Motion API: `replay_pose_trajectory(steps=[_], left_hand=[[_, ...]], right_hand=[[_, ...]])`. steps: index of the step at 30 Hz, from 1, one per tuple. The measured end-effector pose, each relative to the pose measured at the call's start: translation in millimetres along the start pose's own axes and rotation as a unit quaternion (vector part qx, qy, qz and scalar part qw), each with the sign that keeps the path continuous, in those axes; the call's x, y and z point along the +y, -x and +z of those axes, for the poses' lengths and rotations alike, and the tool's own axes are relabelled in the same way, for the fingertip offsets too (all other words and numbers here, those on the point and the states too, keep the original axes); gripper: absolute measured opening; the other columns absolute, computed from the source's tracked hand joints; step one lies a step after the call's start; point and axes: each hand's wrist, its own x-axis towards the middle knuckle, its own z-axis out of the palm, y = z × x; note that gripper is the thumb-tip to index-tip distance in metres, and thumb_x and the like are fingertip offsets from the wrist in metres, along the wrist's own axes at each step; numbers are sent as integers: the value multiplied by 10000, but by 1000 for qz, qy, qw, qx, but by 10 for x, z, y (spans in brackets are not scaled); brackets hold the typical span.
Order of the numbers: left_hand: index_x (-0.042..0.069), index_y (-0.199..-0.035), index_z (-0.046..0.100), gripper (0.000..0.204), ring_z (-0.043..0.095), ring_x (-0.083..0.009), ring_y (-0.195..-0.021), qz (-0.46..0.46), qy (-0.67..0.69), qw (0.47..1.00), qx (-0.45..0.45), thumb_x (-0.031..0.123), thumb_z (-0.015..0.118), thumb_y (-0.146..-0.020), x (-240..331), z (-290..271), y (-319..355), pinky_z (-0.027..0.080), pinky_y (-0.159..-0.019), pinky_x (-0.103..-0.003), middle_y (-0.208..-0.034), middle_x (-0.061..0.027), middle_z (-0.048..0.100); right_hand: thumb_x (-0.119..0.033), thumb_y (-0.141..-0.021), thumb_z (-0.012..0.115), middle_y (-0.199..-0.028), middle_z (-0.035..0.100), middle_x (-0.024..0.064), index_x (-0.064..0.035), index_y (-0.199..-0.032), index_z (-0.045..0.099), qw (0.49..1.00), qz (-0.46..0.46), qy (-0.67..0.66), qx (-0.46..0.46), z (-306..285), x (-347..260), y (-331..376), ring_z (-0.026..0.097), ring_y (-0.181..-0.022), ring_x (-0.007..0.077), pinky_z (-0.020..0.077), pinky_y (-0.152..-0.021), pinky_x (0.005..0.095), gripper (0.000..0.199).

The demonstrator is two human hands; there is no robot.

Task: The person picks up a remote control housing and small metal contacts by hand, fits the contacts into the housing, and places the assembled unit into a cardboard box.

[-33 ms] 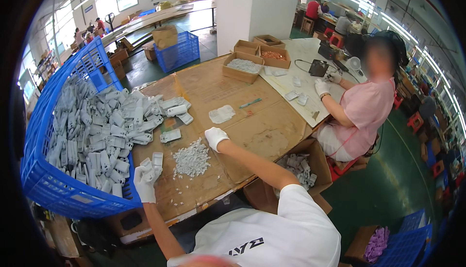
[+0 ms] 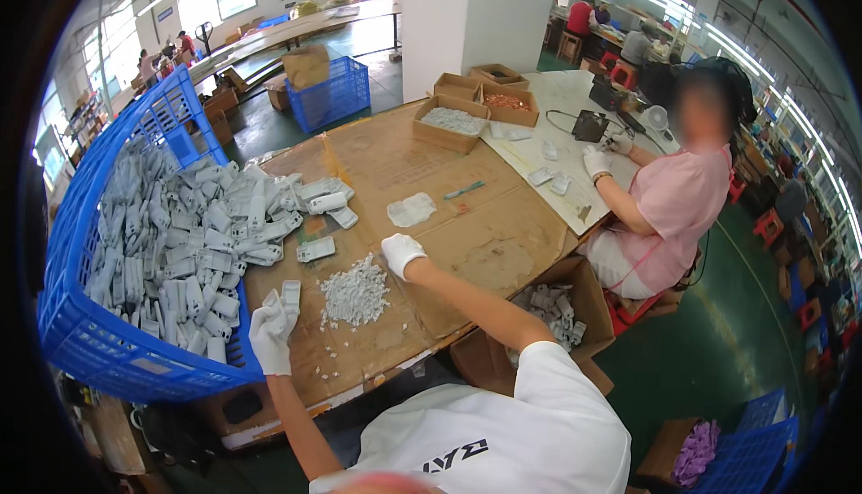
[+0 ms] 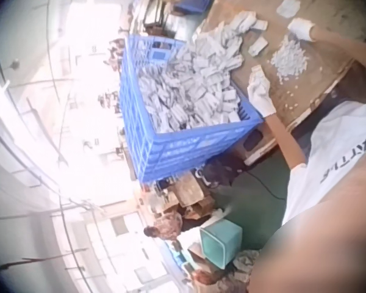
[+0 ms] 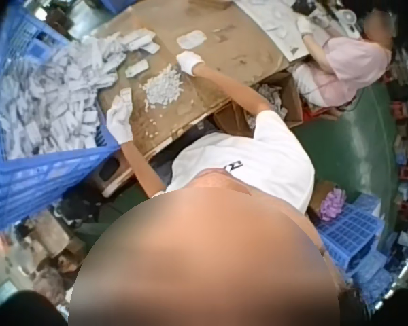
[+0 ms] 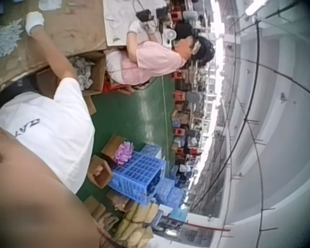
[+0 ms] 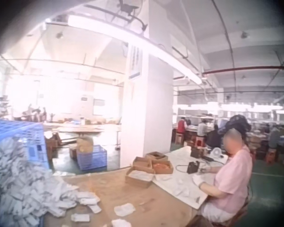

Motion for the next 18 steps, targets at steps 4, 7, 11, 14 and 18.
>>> replay_pose_trajectory(steps=[4, 7, 11, 14, 18], left_hand=[[69, -1271, 610, 402, 644, -214, -953, -64, 6, 997, 40, 52, 612, -870, -68, 256, 22, 531, -852, -335, -1112, -110, 660], [39, -1111, 591, 263, 611, -161, -968, 178, -385, 903, 69, 40, 656, -857, -124, 463, 34, 502, -862, -314, -1039, -71, 641], [88, -1326, 472, 530, 648, -228, -1042, 202, -308, 924, 102, 71, 673, -837, -116, 727, 64, 516, -890, -350, -1105, -138, 651], [141, -1507, 347, 800, 624, -321, -1129, 81, -352, 931, 55, 65, 684, -785, 83, 888, 240, 523, -900, -384, -1262, -206, 588], [128, -1442, 423, 702, 652, -255, -1051, 182, -412, 887, 101, 78, 694, -796, -102, 730, 218, 547, -836, -377, -1253, -182, 590]], right_hand=[[-110, -767, 571, -852, 695, 214, -61, -775, 701, 993, -83, 48, 72, 197, 286, -47, 687, -805, 395, 571, -722, 461, 139], [-41, -837, 580, -792, 641, 159, -33, -831, 644, 941, -145, -180, 249, -116, 152, 219, 643, -736, 325, 532, -680, 411, 64], [-7, -853, 677, -893, 640, 102, -39, -960, 658, 848, -167, -487, 124, -493, -760, 781, 631, -743, 189, 507, -707, 277, 114], [43, -858, 662, -871, 617, 71, -10, -957, 641, 844, -262, -420, 207, -471, -1183, 835, 607, -747, 159, 490, -678, 262, 114], [31, -843, 670, -898, 631, 114, -30, -957, 632, 853, -241, -391, 247, -364, -1256, 914, 637, -794, 272, 507, -722, 314, 135]])
